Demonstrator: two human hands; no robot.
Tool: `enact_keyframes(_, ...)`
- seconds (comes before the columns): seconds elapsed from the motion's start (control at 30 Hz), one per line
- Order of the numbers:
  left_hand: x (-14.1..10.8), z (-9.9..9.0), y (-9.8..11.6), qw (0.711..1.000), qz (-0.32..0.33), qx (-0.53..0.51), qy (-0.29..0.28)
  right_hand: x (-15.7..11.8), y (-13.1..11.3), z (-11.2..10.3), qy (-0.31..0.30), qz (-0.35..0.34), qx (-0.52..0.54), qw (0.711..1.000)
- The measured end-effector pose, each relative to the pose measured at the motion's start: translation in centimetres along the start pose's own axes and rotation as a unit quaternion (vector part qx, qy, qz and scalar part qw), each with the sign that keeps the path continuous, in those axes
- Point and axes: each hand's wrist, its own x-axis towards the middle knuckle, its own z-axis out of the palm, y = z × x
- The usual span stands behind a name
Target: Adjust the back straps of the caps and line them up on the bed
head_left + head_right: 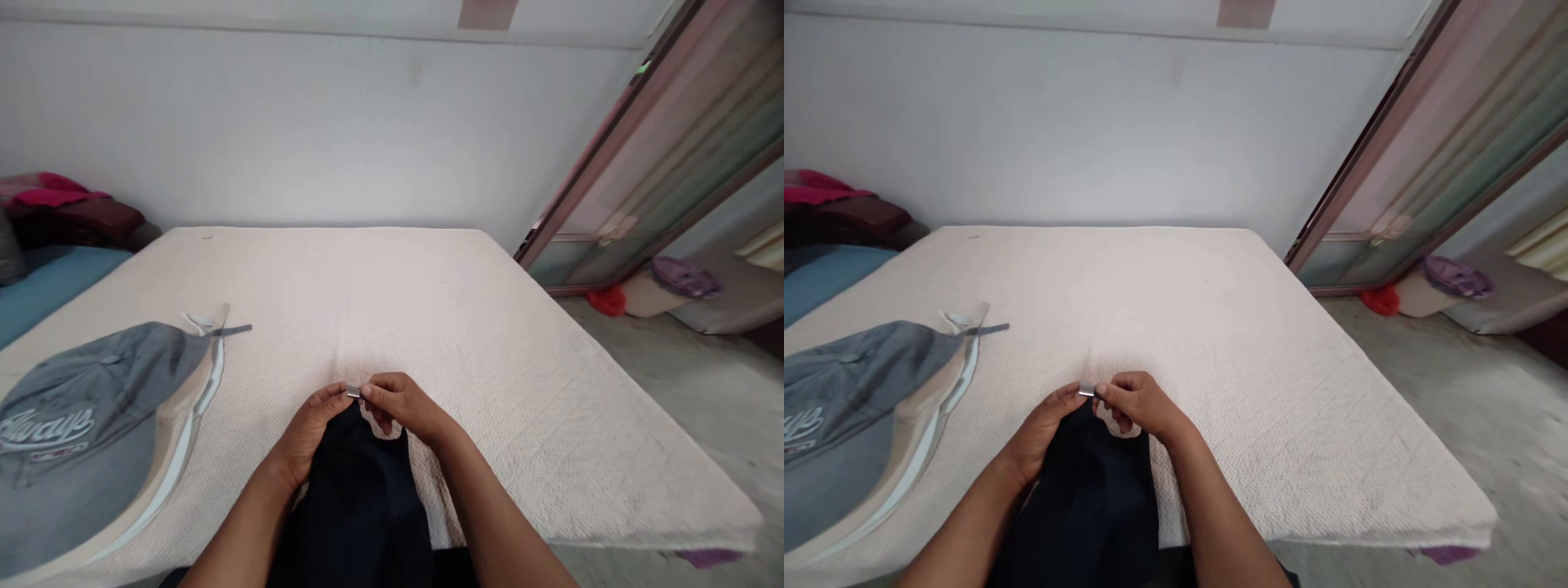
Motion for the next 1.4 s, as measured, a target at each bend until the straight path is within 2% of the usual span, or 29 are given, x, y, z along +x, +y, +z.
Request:
enact_keyframes(0.17,0.2,-0.3,-0.2,0.999,0.007,-0.01,0.048,0.0,-0.1,0.4,-0.017,-0.024,0.117,0.993)
enact_keyframes(0.23,0.2,-0.3,-0.2,0.999,0.011,-0.004,0.044,0.1,-0.1,0.5,-0.019,-0.025,0.136,0.99)
enact_keyframes(0.67,-0.1,0.4,0.2,0.999,0.04,-0.003,-0.014,0.1,0.0,0.7,-0.029,-0.018,0.154,0.987)
enact_keyframes(0.9,0.2,-0.1,0.1,0.999,0.04,0.004,-0.02,-0.1,-0.3,1.0,-0.028,-0.02,0.146,0.989)
enact_keyframes(1.1,-0.1,0.0,0.2,0.999,0.039,-0.024,-0.004,-0.8,-0.3,0.0,-0.025,-0.033,0.093,0.995)
enact_keyframes(1.2,-0.2,0.2,0.3,0.999,0.037,-0.016,0.018,-0.8,0.2,-0.2,-0.031,0.0,0.124,0.992)
enact_keyframes(1.4,-0.2,0.1,0.4,0.999,0.028,0.016,0.0,-0.5,0.3,0.0,-0.038,0.006,0.173,0.984)
